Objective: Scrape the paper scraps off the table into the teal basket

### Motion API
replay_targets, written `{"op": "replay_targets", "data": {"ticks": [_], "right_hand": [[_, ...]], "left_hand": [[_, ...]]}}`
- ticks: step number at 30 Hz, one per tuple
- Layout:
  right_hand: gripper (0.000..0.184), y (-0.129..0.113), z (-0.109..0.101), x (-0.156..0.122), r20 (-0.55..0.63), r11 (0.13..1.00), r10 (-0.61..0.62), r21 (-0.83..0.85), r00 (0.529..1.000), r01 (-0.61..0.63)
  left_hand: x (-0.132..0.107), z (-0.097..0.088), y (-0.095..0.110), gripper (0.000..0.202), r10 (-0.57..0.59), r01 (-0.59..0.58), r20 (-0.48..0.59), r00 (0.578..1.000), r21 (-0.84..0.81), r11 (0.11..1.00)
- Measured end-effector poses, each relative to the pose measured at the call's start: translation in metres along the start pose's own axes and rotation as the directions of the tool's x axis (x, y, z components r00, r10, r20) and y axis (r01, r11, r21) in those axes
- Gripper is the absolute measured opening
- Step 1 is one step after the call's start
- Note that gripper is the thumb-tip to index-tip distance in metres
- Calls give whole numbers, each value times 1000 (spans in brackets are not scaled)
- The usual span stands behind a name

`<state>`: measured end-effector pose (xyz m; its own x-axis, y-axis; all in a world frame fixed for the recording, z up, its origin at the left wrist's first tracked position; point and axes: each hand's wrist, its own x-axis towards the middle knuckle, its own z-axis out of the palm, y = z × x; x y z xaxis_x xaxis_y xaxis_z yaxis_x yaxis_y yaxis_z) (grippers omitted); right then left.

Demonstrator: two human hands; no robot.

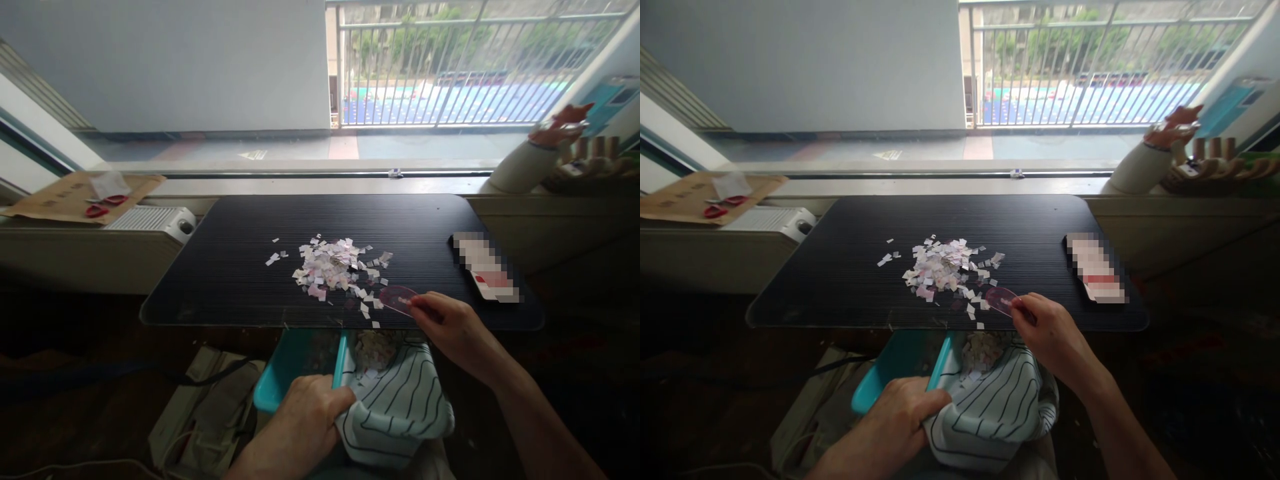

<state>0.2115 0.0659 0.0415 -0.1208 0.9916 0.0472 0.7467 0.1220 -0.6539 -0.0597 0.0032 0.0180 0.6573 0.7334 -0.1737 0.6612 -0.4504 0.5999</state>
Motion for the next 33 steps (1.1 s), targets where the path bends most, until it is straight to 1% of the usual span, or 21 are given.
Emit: {"op": "replay_targets", "data": {"ticks": [5, 8, 10, 13, 15, 18, 20, 24, 26, 29, 31, 33], "right_hand": [[21, 3, 1, 6, -41, 998, 31, -50, 999, -33], [20, 4, -2, 4, 16, 999, 25, -26, 1000, -24], [20, 5, -4, 2, 28, 999, 34, -41, 999, -33], [20, 7, -5, -1, -27, 995, 70, -72, 997, -71], [20, 7, -3, -3, -44, 996, 71, -48, 997, -73], [21, 5, 2, -3, -5, 999, 38, 16, 999, -38], [22, 6, 5, -2, 1, 999, 34, 28, 999, -34], [23, 8, 4, -5, -89, 995, 97, 25, 991, -95], [24, 5, 6, -8, -112, 994, 105, 47, 988, -100], [23, -5, 13, -11, -83, 996, 48, 76, 995, -41], [23, -12, 18, -13, -93, 999, 30, 30, 995, -27], [24, -17, 21, -16, -161, 997, 51, -49, 986, -60]], "left_hand": [[1, 0, 0, 14, -1, 1, 3, 1000, 11, 1000], [2, 1, 0, 13, -1, 1, -5, 1000, 18, 1000], [3, 0, 0, 14, -6, 6, 3, 1000, 10, 1000], [4, -1, 1, 14, -11, 11, 7, 1000, -4, 1000], [4, -1, 1, 13, -9, 9, 2, 1000, -4, 1000], [5, 0, 0, 12, -6, 6, 5, 1000, 4, 1000], [4, 2, -2, 10, -8, 8, 15, 1000, 16, 1000], [3, 6, -4, 9, -58, 56, 33, 998, 61, 997], [4, 7, -5, 10, -79, 75, 39, 996, 93, 993], [7, 7, -8, 15, -73, 66, 57, 996, 113, 991], [9, 7, -11, 17, -48, 40, 81, 996, 101, 994], [11, 7, -15, 17, -22, 13, 95, 995, 91, 996]]}}
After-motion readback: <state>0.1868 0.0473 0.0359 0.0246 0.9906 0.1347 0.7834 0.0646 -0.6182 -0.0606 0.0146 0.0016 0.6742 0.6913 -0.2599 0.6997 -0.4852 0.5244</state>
